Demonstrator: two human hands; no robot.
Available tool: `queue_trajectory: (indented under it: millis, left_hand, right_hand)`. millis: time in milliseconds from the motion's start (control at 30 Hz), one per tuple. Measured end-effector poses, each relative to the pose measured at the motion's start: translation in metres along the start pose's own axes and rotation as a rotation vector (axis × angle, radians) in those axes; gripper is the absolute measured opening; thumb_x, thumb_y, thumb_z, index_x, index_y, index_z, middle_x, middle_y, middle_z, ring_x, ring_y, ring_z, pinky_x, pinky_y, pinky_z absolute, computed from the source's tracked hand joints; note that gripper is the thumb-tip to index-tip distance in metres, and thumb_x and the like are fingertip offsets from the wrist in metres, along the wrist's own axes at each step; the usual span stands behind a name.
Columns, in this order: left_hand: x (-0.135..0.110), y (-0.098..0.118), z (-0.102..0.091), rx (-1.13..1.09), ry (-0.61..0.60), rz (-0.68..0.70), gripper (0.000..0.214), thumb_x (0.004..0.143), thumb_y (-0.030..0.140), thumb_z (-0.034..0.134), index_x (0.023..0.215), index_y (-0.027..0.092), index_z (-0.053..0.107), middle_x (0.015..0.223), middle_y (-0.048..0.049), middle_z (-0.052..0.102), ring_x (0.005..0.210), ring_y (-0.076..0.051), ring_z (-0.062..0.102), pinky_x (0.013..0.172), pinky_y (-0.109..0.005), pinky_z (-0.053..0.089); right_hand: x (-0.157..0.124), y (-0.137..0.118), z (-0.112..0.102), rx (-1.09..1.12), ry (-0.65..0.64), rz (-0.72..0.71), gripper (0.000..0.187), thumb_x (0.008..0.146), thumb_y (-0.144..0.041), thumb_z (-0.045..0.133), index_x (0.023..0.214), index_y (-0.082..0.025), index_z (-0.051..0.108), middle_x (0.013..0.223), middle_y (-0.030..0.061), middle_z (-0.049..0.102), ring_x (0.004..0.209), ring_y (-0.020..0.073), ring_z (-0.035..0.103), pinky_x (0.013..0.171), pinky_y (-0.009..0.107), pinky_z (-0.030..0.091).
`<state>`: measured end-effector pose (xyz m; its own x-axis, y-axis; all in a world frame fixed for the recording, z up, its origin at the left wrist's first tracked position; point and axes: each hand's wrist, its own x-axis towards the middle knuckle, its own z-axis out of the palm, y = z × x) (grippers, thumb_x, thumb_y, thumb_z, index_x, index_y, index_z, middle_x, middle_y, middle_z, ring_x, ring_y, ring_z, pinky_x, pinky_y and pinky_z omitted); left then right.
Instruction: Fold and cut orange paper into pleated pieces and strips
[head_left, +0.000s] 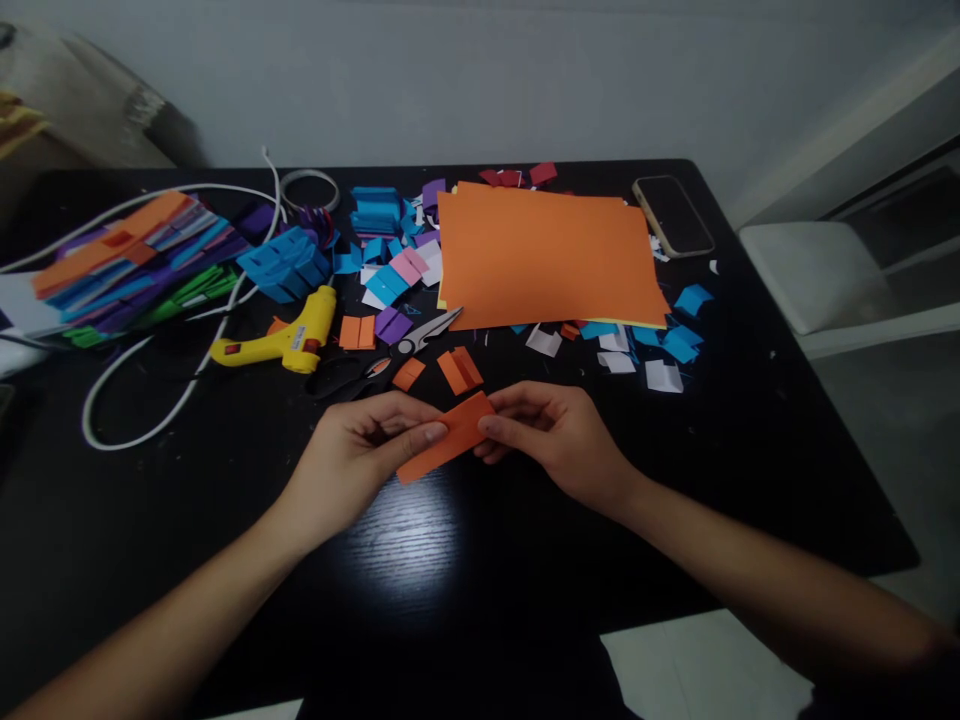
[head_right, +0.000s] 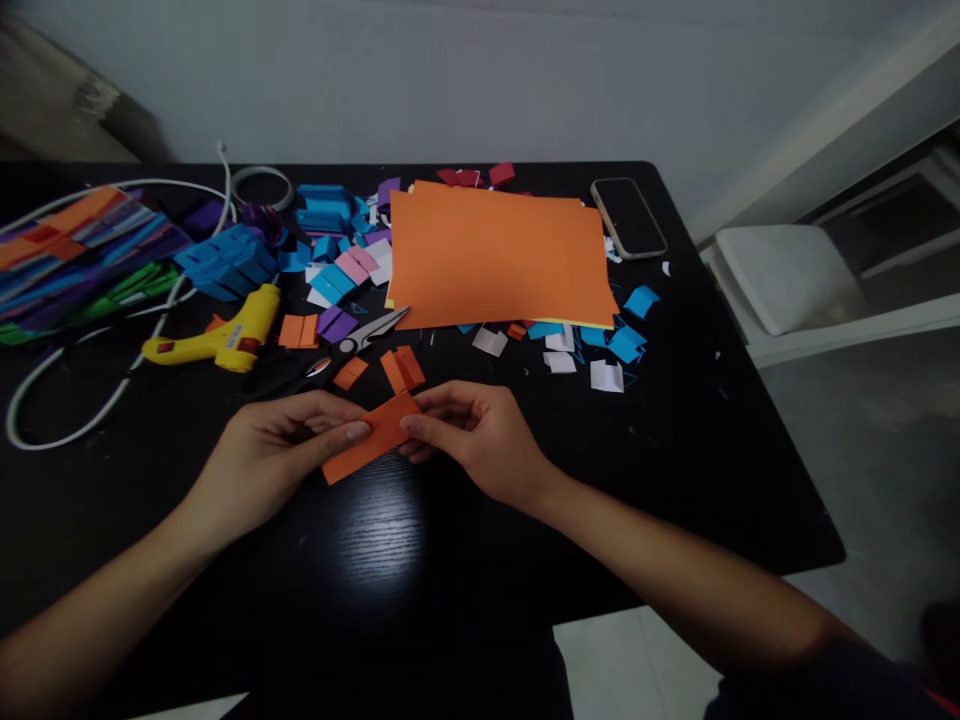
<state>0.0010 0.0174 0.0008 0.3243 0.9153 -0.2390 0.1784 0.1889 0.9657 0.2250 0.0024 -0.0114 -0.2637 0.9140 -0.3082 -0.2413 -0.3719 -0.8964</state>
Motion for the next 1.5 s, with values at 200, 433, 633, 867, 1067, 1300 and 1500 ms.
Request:
queue_trajectory:
  millis: [200,433,633,867,1067,1300,1500]
  left_hand:
    - [-0.0005,0.0017,-0.0024,0.078,-0.114,-0.004,0.021,0.091,0.037,0.073,0.084,0.017,0.075,0.075,-0.0008,0.072,0.064,-0.011,0.061,0.058,-0.021,0.047]
    - [-0.0025,0.0018,0.0016,0.096,-0.119,0.032,0.022,0.095,0.040,0.069,0.096,0.019,0.075,0.079,-0.0013,0.073,0.065,-0.013,0.061,0.056,-0.022,0.045]
    - [-0.0024,0.0024,-0.0040,0.072,-0.146,0.066,0.032,0.100,0.045,0.061,0.090,0.018,0.076,0.074,-0.0015,0.068,0.063,-0.012,0.055,0.055,-0.022,0.042]
    - [-0.0011,0.0042,-0.0026,-0.093,-0.253,0.023,0.017,0.096,0.034,0.069,0.099,0.018,0.072,0.077,-0.0010,0.070,0.066,-0.012,0.063,0.060,-0.022,0.050]
    - [-0.0045,0.0011,-0.0013,0.069,-0.159,0.171,0.017,0.088,0.029,0.080,0.101,0.021,0.073,0.100,-0.0046,0.079,0.087,-0.017,0.075,0.075,-0.025,0.060]
    - [-0.0054,0.0001,-0.0074,0.376,-0.079,0.533,0.028,0.088,0.022,0.080,0.115,0.022,0.073,0.115,-0.0062,0.078,0.105,-0.020,0.075,0.091,-0.030,0.060]
    - [-0.0045,-0.0016,-0.0082,0.479,0.030,0.643,0.031,0.088,0.016,0.079,0.118,0.021,0.072,0.130,-0.0100,0.072,0.121,-0.025,0.069,0.108,-0.042,0.055]
  right_hand:
    - [0.0017,-0.0014,-0.0008,-0.007,0.018,-0.022,0.023,0.077,-0.032,0.091,0.089,-0.018,0.078,0.076,0.0001,0.076,0.064,0.0116,0.071,0.058,0.022,0.061]
    - [0.0014,-0.0038,0.0013,-0.093,-0.017,-0.067,0.017,0.080,-0.031,0.088,0.086,-0.019,0.078,0.075,-0.0015,0.072,0.056,0.0081,0.062,0.050,0.020,0.053]
    - [-0.0028,-0.0040,0.0015,-0.215,-0.008,-0.132,0.012,0.084,-0.028,0.085,0.087,-0.019,0.079,0.063,-0.0045,0.065,0.049,0.0057,0.055,0.047,0.018,0.043]
    - [-0.0062,-0.0025,0.0004,-0.097,-0.125,-0.139,0.010,0.091,-0.024,0.075,0.099,-0.020,0.077,0.072,-0.0024,0.070,0.058,0.0096,0.065,0.057,0.022,0.055]
    - [-0.0048,-0.0044,-0.0037,-0.152,-0.102,-0.179,0.019,0.093,-0.023,0.069,0.111,-0.023,0.077,0.099,0.0019,0.073,0.091,0.0145,0.068,0.083,0.027,0.056]
    - [-0.0022,-0.0031,-0.0062,-0.122,-0.160,-0.071,0.018,0.092,-0.031,0.073,0.108,-0.022,0.075,0.098,0.0027,0.075,0.087,0.0165,0.070,0.081,0.031,0.056]
    - [-0.0018,-0.0029,-0.0060,-0.083,-0.165,-0.038,0.028,0.086,-0.025,0.081,0.113,-0.021,0.071,0.096,0.0018,0.076,0.085,0.0147,0.072,0.076,0.027,0.057]
